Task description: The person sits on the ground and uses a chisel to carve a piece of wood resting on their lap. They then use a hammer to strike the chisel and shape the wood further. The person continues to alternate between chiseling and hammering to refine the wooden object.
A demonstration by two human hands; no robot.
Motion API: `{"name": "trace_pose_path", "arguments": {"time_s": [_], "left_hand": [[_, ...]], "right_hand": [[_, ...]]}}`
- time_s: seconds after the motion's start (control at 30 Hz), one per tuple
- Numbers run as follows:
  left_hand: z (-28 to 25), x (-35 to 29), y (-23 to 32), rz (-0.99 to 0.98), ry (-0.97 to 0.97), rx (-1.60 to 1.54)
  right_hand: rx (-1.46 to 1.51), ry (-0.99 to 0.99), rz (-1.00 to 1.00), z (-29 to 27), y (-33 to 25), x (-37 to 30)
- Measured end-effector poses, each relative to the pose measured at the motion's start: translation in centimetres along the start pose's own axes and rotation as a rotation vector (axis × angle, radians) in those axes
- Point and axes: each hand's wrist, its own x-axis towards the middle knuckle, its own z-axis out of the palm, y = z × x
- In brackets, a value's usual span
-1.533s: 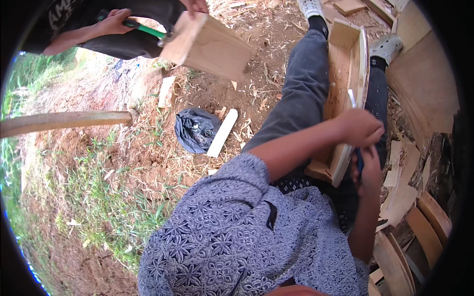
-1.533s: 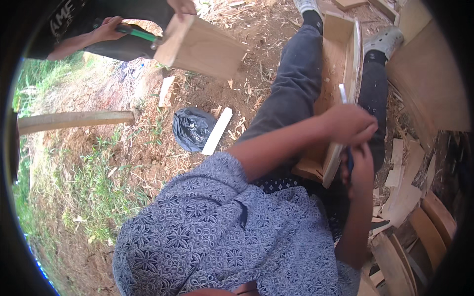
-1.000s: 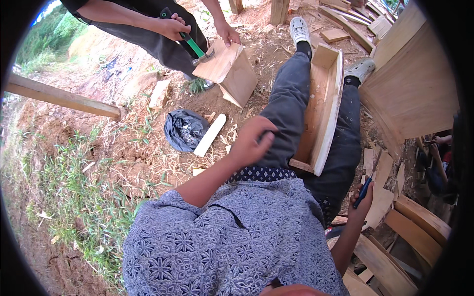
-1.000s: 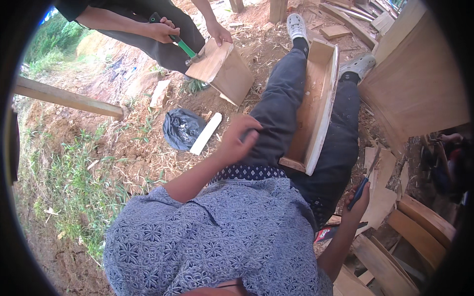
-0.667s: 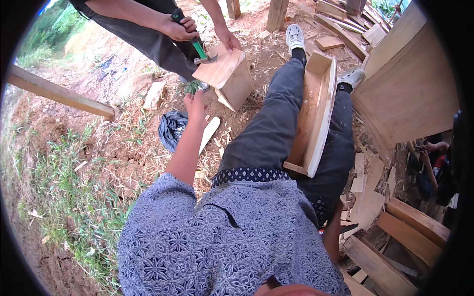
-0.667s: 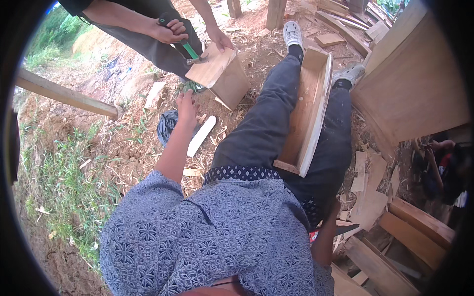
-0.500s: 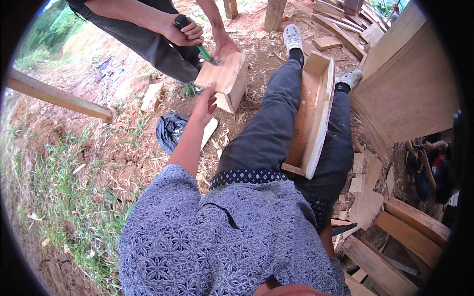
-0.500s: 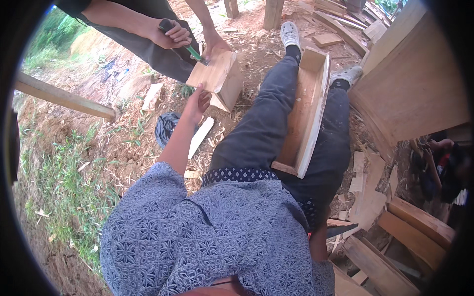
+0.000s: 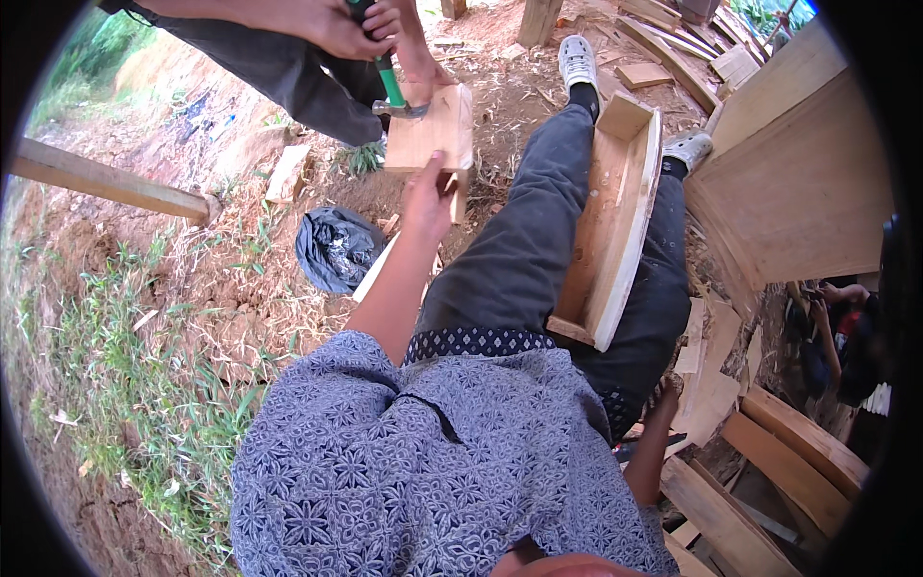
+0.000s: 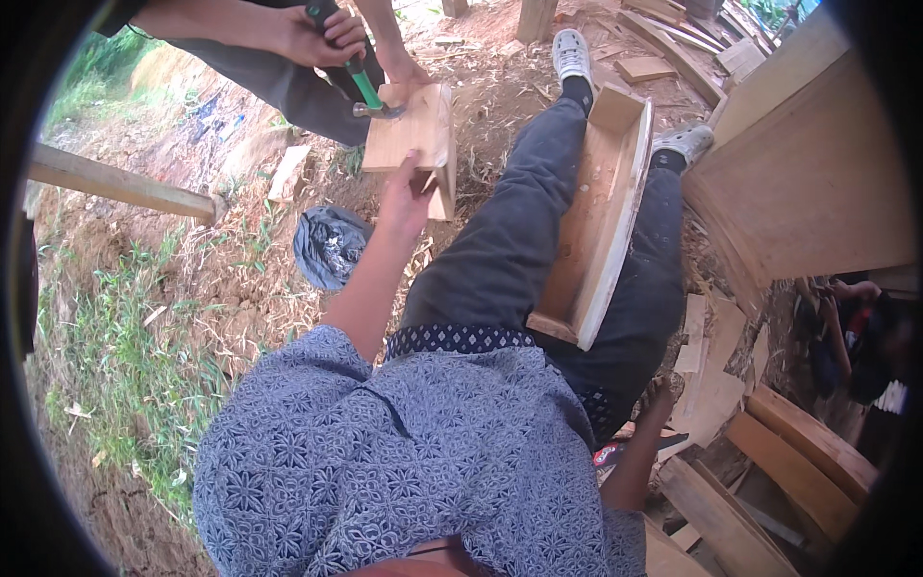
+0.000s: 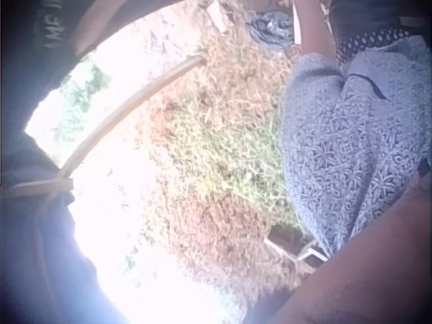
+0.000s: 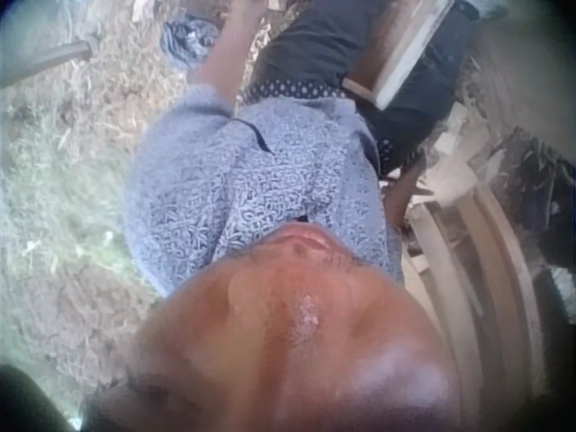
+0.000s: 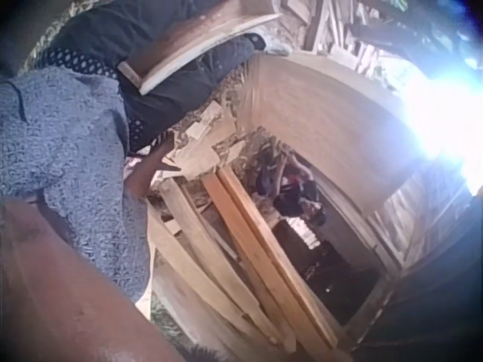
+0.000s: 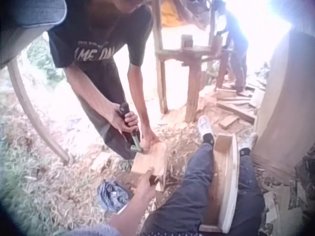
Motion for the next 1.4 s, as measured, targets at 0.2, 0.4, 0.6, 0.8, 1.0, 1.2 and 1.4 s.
{"name": "trace_pose_path", "arguments": {"time_s": [0.2, 0.4, 0.6, 0.8, 1.0, 1.2, 1.4], "left_hand": [[4.8, -3.4, -3.4, 0.08, 0.068, -0.029], [5.7, -4.9, -8.3, 0.119, 0.124, 0.103], [6.0, -5.3, -9.1, 0.133, 0.038, 0.193], [6.4, -5.8, -8.7, 0.101, 0.013, 0.237], [5.3, -6.0, -7.6, 0.135, 0.052, 0.253], [3.1, -5.6, -5.1, 0.083, 0.054, 0.379], [1.8, -4.2, -0.7, -0.062, -0.082, 0.368]], "right_hand": [[0.205, -0.136, -0.449, 8.6, -17.3, -6.1], [-0.001, -0.746, -0.931, 25.9, -29.5, -26.4], [-0.504, -0.83, -1.179, 45.5, -28.3, -35.4], [0.045, -1.09, -0.899, 54.4, -26.5, -34.4], [0.147, -1.158, -0.893, 55.0, -26.8, -36.5], [-0.113, -1.033, -1.07, 52.4, -29.8, -33.8], [-0.36, -1.123, -1.313, 49.9, -32.4, -31.8]]}}
